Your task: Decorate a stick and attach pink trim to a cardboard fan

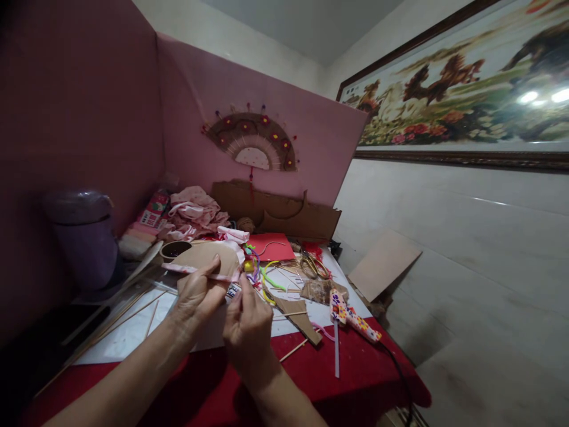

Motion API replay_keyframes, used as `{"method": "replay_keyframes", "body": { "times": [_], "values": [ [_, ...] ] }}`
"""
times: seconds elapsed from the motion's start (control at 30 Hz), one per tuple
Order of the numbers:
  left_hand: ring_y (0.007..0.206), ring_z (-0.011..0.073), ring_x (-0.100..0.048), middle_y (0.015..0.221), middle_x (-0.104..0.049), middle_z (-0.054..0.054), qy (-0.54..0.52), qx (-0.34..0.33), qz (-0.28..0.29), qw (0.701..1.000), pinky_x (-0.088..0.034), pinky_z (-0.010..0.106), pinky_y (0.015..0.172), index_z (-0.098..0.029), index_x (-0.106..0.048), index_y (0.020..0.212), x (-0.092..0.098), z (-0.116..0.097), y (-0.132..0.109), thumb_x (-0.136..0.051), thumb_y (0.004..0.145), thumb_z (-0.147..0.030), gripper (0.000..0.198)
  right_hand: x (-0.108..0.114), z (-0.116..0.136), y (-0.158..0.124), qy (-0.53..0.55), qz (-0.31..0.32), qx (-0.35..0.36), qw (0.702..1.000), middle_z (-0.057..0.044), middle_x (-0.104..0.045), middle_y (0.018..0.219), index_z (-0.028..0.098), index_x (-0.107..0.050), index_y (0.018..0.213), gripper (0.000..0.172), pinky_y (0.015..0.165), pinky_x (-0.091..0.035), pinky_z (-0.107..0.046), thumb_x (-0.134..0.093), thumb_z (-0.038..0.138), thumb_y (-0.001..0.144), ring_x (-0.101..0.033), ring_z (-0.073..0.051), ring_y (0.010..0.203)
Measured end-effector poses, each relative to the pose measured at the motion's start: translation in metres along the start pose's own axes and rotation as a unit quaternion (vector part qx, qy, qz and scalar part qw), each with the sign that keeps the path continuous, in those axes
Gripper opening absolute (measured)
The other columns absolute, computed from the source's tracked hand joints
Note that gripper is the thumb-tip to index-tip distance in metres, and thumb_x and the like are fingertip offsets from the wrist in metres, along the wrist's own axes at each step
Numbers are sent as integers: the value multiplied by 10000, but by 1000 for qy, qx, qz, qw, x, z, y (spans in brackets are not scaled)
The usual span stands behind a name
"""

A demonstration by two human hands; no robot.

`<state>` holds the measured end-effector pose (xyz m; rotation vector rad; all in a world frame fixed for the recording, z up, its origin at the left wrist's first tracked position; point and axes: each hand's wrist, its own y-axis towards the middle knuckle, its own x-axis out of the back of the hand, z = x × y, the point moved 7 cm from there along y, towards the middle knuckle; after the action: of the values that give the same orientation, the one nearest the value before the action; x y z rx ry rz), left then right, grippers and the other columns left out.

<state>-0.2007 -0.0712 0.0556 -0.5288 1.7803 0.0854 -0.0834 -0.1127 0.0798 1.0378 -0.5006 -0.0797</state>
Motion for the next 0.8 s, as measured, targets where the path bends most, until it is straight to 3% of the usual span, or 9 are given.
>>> {"method": "replay_keyframes", "body": {
  "times": [0.07, 0.13, 0.2, 0.27, 0.4, 0.5, 0.63, 0.8],
  "values": [
    [457, 113, -507, 538, -569, -25, 23, -3, 8, 1000, -496, 250, 606, -122, -615, 847, -4, -1, -4, -491, 784, 20, 199, 0, -18, 1, 127, 2, -133, 983, -49, -636, 701, 141, -584, 989, 232, 545, -504, -263, -405, 267, 914, -593, -145, 576],
    [450, 123, -503, 510, -542, -22, 47, 13, 24, 999, -487, 258, 584, -107, -615, 823, -7, 1, -6, -499, 789, -8, 157, -11, -32, -2, 255, 46, -250, 933, -4, -585, 609, 160, -564, 819, 261, 389, -420, -197, -436, 372, 901, -521, -101, 453],
    [445, 128, -503, 507, -534, -11, 69, 41, 43, 996, -466, 255, 530, -94, -608, 775, -7, 6, -7, -517, 792, -48, 103, -23, -36, -3, 347, 83, -308, 882, 3, -575, 600, 159, -533, 756, 321, 313, -344, -160, -473, 455, 865, -486, -79, 413],
    [420, 115, -483, 509, -529, -7, 88, 52, 59, 993, -433, 239, 475, -92, -592, 715, -6, 9, -7, -536, 789, -80, 93, -28, -38, -3, 385, 93, -327, 858, 10, -573, 593, 152, -527, 753, 350, 291, -319, -141, -525, 496, 821, -474, -67, 397],
    [361, 94, -430, 451, -484, -28, 127, 60, 91, 986, -410, 235, 435, -122, -552, 603, -8, 13, -13, -594, 759, -141, 162, -31, -41, -4, 405, 82, -341, 845, 37, -551, 532, 153, -502, 699, 371, 266, -277, -120, -614, 501, 758, -412, -36, 332],
    [378, 115, -473, 441, -498, -22, 138, 82, 134, 978, -440, 261, 465, -142, -540, 563, -16, 17, -21, -630, 735, -180, 197, -30, -42, -3, 451, 68, -346, 820, 28, -558, 535, 149, -529, 715, 384, 270, -287, -122, -571, 524, 784, -452, -52, 354],
    [477, 146, -562, 531, -600, 11, 133, 82, 176, 972, -482, 280, 546, -128, -608, 633, -24, 17, -28, -635, 733, -169, 111, -27, -45, -2, 538, 36, -376, 754, 21, -560, 556, 150, -570, 734, 338, 290, -311, -135, -538, 474, 823, -456, -59, 378],
    [575, 147, -615, 615, -670, 22, 122, 78, 173, 974, -501, 263, 627, -119, -667, 712, -23, 16, -25, -597, 762, -124, 86, -30, -42, -2, 623, 48, -409, 665, 14, -576, 585, 147, -588, 684, 240, 307, -302, -137, -655, 369, 744, -458, -61, 416]
  ]
}}
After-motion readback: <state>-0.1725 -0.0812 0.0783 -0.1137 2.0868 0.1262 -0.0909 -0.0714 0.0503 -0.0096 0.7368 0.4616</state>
